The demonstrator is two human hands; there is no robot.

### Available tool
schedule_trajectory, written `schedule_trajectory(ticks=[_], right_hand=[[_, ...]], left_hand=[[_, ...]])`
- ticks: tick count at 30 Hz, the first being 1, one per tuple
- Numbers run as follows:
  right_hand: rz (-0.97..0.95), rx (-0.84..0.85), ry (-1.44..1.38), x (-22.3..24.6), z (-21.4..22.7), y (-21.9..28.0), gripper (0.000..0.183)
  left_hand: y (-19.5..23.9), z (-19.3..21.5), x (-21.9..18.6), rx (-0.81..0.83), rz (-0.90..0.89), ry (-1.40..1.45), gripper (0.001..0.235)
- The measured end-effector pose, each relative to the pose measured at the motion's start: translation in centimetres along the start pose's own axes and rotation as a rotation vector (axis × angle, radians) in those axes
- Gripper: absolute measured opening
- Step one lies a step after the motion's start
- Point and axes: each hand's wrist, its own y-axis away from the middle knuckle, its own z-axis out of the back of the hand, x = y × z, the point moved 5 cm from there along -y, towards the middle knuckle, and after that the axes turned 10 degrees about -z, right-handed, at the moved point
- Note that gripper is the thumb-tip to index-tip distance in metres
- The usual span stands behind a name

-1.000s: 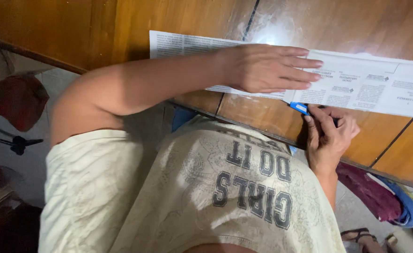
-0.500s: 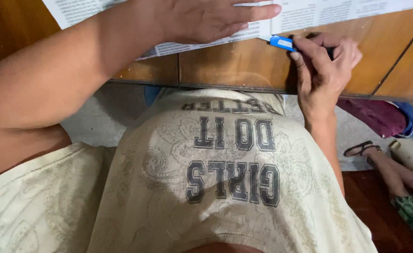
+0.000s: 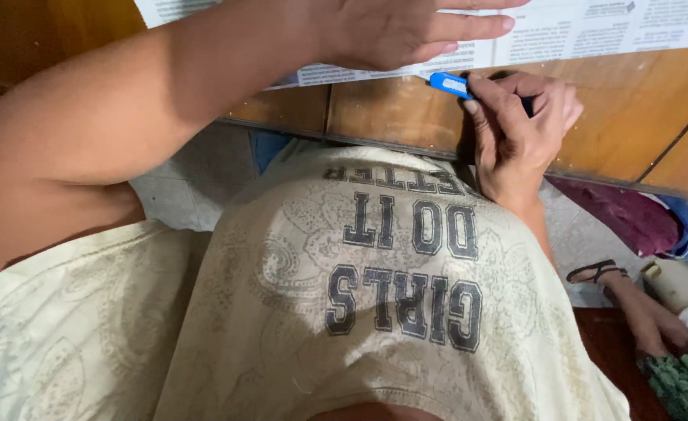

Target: Cutting sections out of a newspaper using a utility knife and folding the paper

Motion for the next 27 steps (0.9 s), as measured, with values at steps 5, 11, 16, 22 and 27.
schedule_trajectory(ticks=[5,11,16,22,27], right_hand=[[-0.001,0.043,0.026,0.1,-0.6,0.8,0.014],[0.01,0.047,0.013,1.6,-0.5,0.0,0.019],[0.054,0.002,-0.003,1.5,-0.6,0.1,0.015],[0.043,0.005,0.01,1.7,-0.8,0.0,0.013],[0.004,0.024,-0.058,2.6,-0.1,-0.7,0.015]], left_hand=[[-1.1,2.3,-0.5,-0.107,-0.046,0.347,0.034],[-2.5,1.0,1.5,0.09,0.115,0.608,0.042],[-3.6,1.2,1.4,-0.109,-0.094,0.03,0.045],[-4.8,1.1,1.6,-0.137,-0.1,0.037,0.037],[-4.4,2.6,0.8,-0.133,-0.129,0.021,0.036]])
